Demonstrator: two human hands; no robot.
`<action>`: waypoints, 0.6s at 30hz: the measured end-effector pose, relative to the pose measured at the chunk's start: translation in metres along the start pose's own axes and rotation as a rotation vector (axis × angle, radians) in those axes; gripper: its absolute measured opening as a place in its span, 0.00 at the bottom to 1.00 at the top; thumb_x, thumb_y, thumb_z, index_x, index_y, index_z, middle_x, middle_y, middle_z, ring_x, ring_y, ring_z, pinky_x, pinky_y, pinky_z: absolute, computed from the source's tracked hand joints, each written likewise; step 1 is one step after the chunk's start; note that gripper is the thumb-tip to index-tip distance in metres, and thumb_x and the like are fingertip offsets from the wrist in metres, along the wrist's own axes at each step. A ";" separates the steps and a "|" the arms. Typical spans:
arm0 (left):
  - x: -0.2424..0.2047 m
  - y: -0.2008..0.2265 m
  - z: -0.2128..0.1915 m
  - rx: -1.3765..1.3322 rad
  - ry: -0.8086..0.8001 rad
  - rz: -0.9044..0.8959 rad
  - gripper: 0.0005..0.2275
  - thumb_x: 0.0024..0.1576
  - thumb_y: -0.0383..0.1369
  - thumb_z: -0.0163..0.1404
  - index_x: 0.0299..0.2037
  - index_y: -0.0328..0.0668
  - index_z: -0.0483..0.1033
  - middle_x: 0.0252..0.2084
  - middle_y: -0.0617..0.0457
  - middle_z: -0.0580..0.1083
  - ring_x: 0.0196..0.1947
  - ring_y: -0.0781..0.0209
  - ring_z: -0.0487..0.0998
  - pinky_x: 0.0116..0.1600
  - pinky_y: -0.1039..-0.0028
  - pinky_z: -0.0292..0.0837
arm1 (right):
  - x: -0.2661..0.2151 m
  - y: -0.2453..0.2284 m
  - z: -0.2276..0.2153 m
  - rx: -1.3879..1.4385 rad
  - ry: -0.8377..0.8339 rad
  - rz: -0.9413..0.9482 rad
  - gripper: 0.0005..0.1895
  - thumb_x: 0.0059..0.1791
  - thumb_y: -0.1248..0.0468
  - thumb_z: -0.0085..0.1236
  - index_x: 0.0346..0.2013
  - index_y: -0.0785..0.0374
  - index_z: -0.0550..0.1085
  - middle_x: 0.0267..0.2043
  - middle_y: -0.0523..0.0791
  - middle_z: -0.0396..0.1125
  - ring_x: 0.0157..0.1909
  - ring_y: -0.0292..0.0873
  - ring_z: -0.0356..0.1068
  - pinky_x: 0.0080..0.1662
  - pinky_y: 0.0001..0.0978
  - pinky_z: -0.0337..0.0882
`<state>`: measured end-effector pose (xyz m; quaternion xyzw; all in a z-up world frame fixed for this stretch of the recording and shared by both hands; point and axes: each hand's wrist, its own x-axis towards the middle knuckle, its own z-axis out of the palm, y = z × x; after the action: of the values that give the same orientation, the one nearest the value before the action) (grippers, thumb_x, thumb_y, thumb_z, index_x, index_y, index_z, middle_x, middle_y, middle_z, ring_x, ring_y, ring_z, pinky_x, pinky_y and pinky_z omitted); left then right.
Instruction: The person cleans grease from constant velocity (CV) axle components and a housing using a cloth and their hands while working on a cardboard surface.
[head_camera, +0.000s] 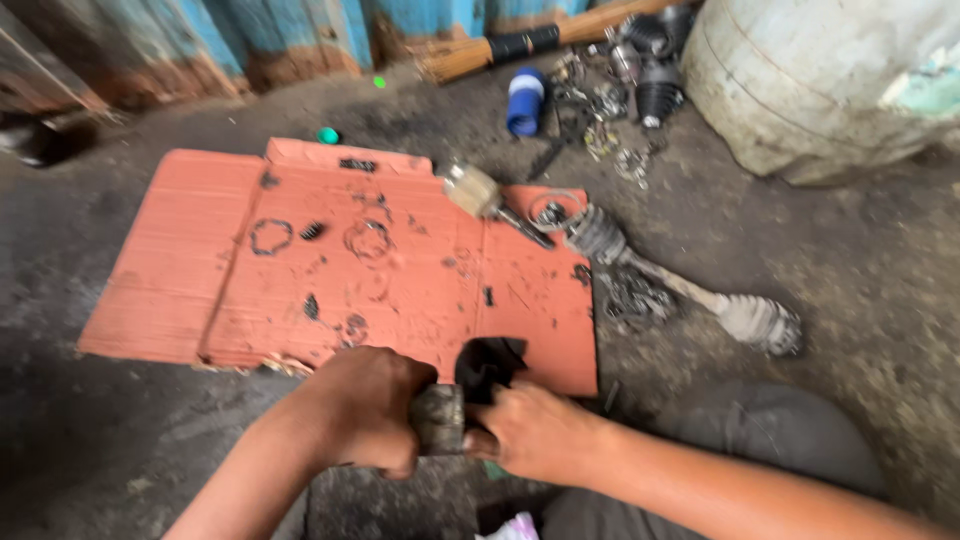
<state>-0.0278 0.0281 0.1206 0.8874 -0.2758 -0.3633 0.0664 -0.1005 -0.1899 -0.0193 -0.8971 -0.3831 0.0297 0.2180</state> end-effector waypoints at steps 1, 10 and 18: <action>-0.001 -0.002 -0.006 -0.038 0.001 0.001 0.19 0.31 0.32 0.61 0.35 0.45 0.80 0.33 0.47 0.81 0.37 0.50 0.82 0.44 0.64 0.77 | 0.006 0.003 -0.008 0.070 0.009 0.006 0.18 0.58 0.53 0.47 0.36 0.63 0.74 0.31 0.51 0.69 0.34 0.58 0.69 0.39 0.50 0.69; 0.009 -0.013 -0.008 -0.456 0.011 0.129 0.18 0.28 0.31 0.59 0.32 0.42 0.79 0.24 0.49 0.80 0.25 0.53 0.81 0.32 0.65 0.76 | -0.002 0.008 -0.036 0.187 0.251 -0.236 0.11 0.46 0.73 0.53 0.41 0.66 0.64 0.30 0.47 0.66 0.29 0.56 0.68 0.33 0.50 0.66; -0.008 0.014 -0.002 -0.112 0.203 0.115 0.15 0.31 0.33 0.61 0.30 0.42 0.77 0.27 0.43 0.79 0.34 0.43 0.81 0.40 0.59 0.76 | -0.004 0.019 -0.017 0.094 0.095 -0.025 0.25 0.61 0.51 0.32 0.27 0.60 0.66 0.18 0.50 0.59 0.25 0.60 0.63 0.34 0.55 0.65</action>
<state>-0.0372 0.0201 0.1311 0.8972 -0.2975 -0.2822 0.1642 -0.0869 -0.2109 -0.0123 -0.8814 -0.3815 0.0021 0.2783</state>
